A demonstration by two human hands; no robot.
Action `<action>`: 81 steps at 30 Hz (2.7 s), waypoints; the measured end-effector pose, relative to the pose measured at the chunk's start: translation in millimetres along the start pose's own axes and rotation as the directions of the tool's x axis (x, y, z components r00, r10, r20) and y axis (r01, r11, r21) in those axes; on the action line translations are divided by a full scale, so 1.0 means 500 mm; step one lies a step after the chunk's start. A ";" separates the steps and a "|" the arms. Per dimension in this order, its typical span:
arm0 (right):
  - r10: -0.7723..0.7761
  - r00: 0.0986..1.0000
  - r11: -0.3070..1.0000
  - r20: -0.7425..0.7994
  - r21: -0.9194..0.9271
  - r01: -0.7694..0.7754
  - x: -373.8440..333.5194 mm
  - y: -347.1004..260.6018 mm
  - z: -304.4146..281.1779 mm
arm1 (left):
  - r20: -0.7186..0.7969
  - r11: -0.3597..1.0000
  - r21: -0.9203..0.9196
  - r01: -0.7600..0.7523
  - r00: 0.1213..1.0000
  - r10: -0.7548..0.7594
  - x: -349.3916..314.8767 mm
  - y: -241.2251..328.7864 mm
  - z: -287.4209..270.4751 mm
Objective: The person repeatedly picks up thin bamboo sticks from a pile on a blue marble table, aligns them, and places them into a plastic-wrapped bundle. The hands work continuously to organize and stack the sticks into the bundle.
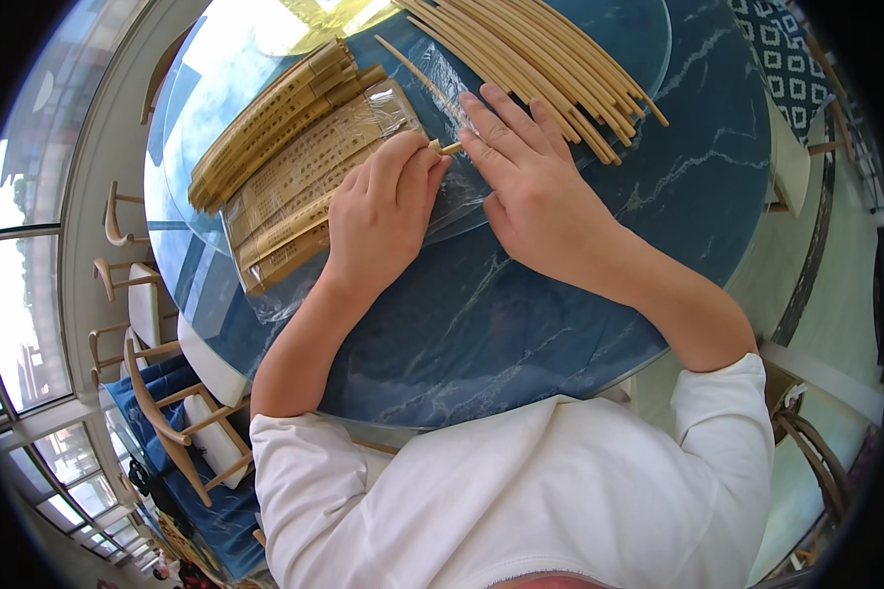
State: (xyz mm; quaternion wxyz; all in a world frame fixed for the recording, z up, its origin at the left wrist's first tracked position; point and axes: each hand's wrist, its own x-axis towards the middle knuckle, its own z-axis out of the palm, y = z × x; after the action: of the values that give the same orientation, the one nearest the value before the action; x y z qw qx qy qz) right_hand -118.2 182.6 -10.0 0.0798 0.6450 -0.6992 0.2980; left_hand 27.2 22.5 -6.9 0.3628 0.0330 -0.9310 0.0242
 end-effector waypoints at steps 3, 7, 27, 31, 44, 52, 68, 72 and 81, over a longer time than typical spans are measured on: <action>-0.015 1.000 0.999 0.008 0.032 0.014 0.001 -0.002 0.001 | 0.001 1.000 -0.012 -0.001 1.000 0.001 0.001 0.003 -0.002; -0.047 0.998 0.996 0.039 0.072 0.044 0.003 -0.004 0.001 | 0.006 1.000 0.000 -0.022 1.000 0.022 0.005 0.008 -0.003; 0.058 0.998 0.962 0.004 0.267 -0.057 0.005 0.004 -0.006 | 0.010 0.999 0.005 -0.041 0.999 0.041 -0.002 0.003 -0.003; 0.089 0.996 0.929 0.028 0.359 -0.093 0.007 0.008 -0.004 | -0.005 0.998 0.003 -0.057 0.998 0.057 -0.002 0.003 -0.001; -0.123 0.988 0.990 -0.098 0.052 0.129 0.025 0.016 -0.004 | -0.015 0.996 -0.051 -0.074 0.997 0.074 0.002 0.025 -0.020; -0.188 0.968 0.980 -0.168 -0.095 0.174 0.043 0.057 -0.038 | 0.109 0.994 -0.046 0.100 0.990 -0.094 0.008 -0.021 -0.087; -0.285 0.926 0.958 -0.249 -0.093 0.270 0.162 0.022 -0.004 | 0.045 0.876 0.449 0.178 0.974 -0.221 -0.023 -0.189 -0.123; -0.325 0.903 0.944 -0.282 -0.148 0.294 0.292 0.016 0.066 | 0.030 0.875 0.453 0.171 0.978 -0.206 -0.005 -0.268 -0.108; -0.237 0.964 0.971 -0.120 -0.067 0.230 0.395 0.032 0.201 | 0.016 0.922 0.212 0.323 0.942 -0.334 -0.021 -0.354 -0.057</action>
State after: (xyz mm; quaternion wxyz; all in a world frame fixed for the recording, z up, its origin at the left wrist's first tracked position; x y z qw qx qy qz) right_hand -136.7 -38.7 1.8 0.1757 0.7003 -0.6193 0.3086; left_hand 68.3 -151.5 10.7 0.3322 0.2267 -0.9137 0.0586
